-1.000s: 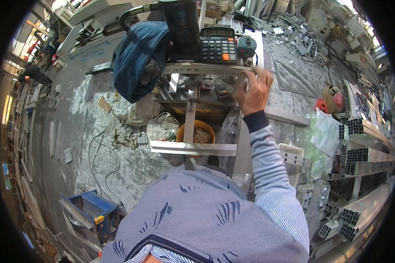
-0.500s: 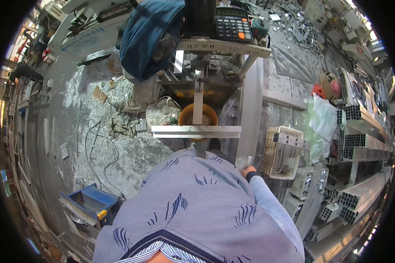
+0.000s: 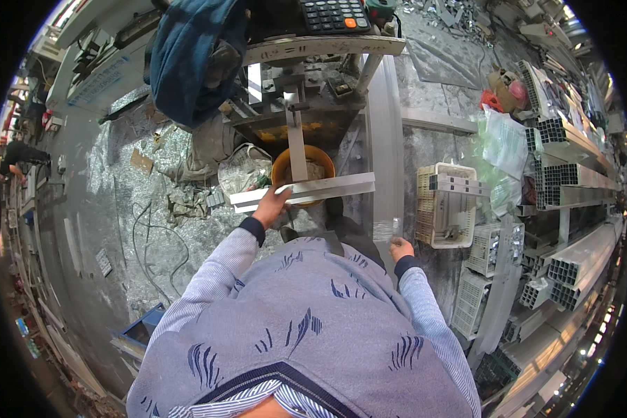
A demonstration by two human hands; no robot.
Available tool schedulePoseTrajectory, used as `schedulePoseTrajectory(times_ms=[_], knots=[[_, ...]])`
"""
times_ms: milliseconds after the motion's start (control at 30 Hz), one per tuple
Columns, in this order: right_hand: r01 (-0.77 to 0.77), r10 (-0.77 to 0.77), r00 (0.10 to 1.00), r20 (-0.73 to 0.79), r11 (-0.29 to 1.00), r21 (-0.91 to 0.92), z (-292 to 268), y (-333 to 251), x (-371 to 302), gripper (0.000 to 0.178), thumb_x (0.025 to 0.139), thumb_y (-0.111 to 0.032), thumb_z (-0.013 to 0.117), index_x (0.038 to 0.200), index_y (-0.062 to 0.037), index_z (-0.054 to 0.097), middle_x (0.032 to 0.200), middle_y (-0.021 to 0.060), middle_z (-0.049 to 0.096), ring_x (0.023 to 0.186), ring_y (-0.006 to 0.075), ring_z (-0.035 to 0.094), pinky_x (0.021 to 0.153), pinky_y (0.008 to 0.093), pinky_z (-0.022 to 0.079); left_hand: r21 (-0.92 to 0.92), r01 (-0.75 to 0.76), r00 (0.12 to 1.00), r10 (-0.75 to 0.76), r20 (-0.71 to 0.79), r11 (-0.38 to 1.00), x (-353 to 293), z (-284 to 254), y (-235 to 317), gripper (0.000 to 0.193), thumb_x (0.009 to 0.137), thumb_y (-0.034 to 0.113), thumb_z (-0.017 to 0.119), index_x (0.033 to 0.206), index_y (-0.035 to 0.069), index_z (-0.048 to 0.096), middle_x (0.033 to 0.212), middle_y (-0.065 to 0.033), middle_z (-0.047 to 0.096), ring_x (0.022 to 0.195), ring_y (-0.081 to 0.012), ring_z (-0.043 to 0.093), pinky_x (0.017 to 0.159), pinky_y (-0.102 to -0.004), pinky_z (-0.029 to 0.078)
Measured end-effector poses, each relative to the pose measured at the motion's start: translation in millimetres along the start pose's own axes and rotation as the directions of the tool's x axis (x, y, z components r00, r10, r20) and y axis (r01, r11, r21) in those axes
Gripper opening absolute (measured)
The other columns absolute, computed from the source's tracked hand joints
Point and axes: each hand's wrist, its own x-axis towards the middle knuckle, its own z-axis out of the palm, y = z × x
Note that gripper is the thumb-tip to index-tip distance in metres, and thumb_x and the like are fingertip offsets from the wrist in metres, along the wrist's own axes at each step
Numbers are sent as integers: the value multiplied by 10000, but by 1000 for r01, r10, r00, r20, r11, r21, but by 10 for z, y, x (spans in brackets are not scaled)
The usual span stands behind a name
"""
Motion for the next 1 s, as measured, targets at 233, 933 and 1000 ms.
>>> schedulePoseTrajectory(times_ms=[233,933,1000], knots=[[-126,128,990,62,991,-38,-75,316,394,382,827,-95,679,1192,6,733,1122,181,764,1011,284,744,904,370,575,-82,-142,988,137,-70,986,408,468,528,517,903,415,809,1128,-22,649,850,-63,700,727,-145,657,674,-308,530],[-36,36,955,295,999,-6,-119,-624,1960,364,854,-31,613,1202,2,714,1007,100,750,756,186,708,606,329,539,-247,154,968,-196,-155,957,299,499,784,235,888,155,728,1024,-6,625,740,-74,666,606,-152,642,518,-288,510],[183,-150,954,259,977,-107,-104,-633,2065,326,836,-31,619,1136,22,735,975,134,764,753,201,713,646,343,566,-208,115,977,-148,-152,971,293,484,777,239,890,171,728,1016,-3,625,733,-68,664,601,-143,636,515,-279,497]])
